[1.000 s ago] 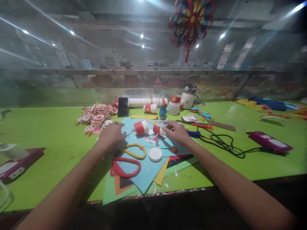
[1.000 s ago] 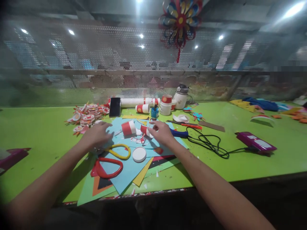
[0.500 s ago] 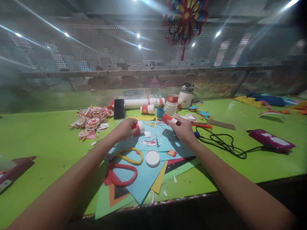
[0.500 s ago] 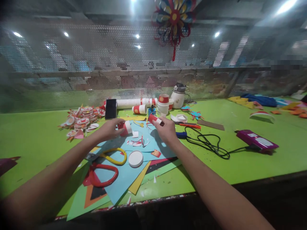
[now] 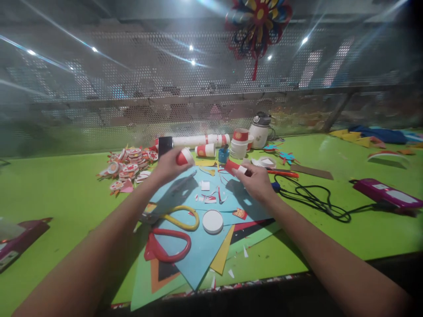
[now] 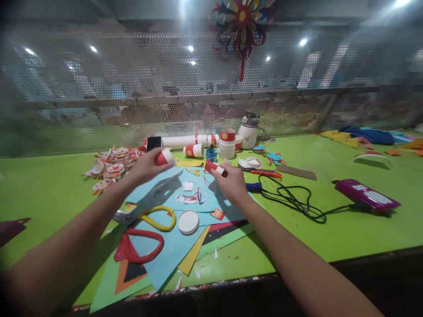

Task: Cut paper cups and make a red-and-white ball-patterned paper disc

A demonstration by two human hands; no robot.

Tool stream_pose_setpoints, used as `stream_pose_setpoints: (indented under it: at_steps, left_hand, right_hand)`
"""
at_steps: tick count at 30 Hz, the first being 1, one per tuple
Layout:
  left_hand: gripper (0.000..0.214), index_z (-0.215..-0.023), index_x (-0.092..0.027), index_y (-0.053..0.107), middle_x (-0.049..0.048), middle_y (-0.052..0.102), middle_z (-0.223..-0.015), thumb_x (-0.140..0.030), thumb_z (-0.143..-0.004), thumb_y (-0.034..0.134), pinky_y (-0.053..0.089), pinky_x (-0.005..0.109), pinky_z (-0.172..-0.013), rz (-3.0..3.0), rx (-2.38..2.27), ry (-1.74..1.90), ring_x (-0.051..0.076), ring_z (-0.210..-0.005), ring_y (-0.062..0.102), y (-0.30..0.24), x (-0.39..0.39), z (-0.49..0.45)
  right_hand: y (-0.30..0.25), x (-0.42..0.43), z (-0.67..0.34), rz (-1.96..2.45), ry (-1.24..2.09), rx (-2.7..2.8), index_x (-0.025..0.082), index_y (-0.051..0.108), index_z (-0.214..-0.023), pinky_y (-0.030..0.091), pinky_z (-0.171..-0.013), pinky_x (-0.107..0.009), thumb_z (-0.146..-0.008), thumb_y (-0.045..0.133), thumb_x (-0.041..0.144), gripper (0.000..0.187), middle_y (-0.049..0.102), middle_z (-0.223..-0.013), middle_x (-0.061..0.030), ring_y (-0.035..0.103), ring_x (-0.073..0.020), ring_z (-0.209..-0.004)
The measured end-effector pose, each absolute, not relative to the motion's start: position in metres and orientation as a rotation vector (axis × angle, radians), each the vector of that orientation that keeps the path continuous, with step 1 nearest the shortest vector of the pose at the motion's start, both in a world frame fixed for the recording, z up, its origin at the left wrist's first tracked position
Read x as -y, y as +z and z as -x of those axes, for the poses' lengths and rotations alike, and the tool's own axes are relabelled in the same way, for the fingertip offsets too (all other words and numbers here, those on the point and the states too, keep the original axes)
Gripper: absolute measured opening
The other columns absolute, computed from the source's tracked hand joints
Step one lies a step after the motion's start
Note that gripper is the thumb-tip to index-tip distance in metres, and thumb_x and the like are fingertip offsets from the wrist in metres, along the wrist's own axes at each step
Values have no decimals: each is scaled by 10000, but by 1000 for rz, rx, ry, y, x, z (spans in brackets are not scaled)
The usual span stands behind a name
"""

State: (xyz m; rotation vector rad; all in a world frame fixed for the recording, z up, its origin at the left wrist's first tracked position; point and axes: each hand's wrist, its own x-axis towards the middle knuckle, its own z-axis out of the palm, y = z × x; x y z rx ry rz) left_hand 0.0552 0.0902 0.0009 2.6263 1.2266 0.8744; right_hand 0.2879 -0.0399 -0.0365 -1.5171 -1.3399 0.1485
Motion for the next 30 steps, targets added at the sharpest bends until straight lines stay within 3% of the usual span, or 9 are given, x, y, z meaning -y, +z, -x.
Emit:
stream_pose_setpoints:
  at_steps: [4, 12, 15, 20, 23, 27, 30]
  left_hand:
    - [571, -1212, -175, 523, 51, 644, -1010, -458, -723, 609, 473, 315, -775, -2489, -1415, 1014, 209, -851, 606, 19, -104, -19]
    - [579, -1178, -146, 539, 87, 619, -1112, -420, -674, 624, 460, 348, -843, -2545, -1522, 793, 267, -961, 590, -19, -128, 22]
    - [670, -1240, -130, 485, 124, 574, -1206, -424, -658, 638, 441, 373, -890, -2546, -1506, 706, 286, -1046, 561, -32, -136, 28]
    - [565, -1207, -139, 519, 141, 545, -1218, -423, -725, 594, 375, 445, -972, -2673, -1561, 783, 319, -1151, 479, -24, -120, 25]
    - [447, -1161, -155, 564, 117, 566, -1169, -386, -779, 564, 390, 414, -965, -2818, -1370, 891, 281, -1109, 510, -9, -87, 13]
    - [285, -1057, -175, 614, 85, 598, -1119, -342, -849, 514, 415, 388, -947, -2869, -1017, 1133, 232, -1049, 554, 8, -26, -10]
    - [223, -1016, -205, 623, 55, 621, -1065, -325, -848, 542, 459, 355, -893, -2759, -758, 1151, 199, -984, 587, 15, 16, -28]
  right_hand:
    - [-36, 43, -281, 1512, 172, 1394, 135, 665, -713, 334, -497, -255, -746, 572, 399, 282, 536, -566, -5, 432, -131, -529]
    - [-47, 36, -269, 1552, 164, 1565, 147, 688, -735, 372, -515, -235, -778, 581, 344, 228, 598, -589, -2, 489, -125, -542]
    - [-52, 27, -271, 1566, 165, 1621, 154, 713, -878, 443, -581, -246, -759, 615, 266, 191, 697, -754, -34, 575, -139, -606]
    - [-51, 29, -274, 1554, 34, 1661, 129, 645, -1102, 464, -832, -358, -738, 635, 171, 367, 683, -1049, -123, 612, -221, -908]
    - [-43, 38, -274, 1506, -83, 1656, 134, 651, -1051, 404, -937, -388, -783, 591, 165, 276, 669, -1068, -113, 557, -230, -1022]
    - [-31, 57, -261, 1369, -321, 1647, 145, 660, -858, 450, -832, -371, -835, 544, 179, 122, 664, -865, -98, 560, -214, -877]
    - [-33, 71, -238, 1242, -453, 2006, 134, 642, -800, 439, -798, -382, -855, 483, 152, 168, 636, -826, -98, 529, -210, -839]
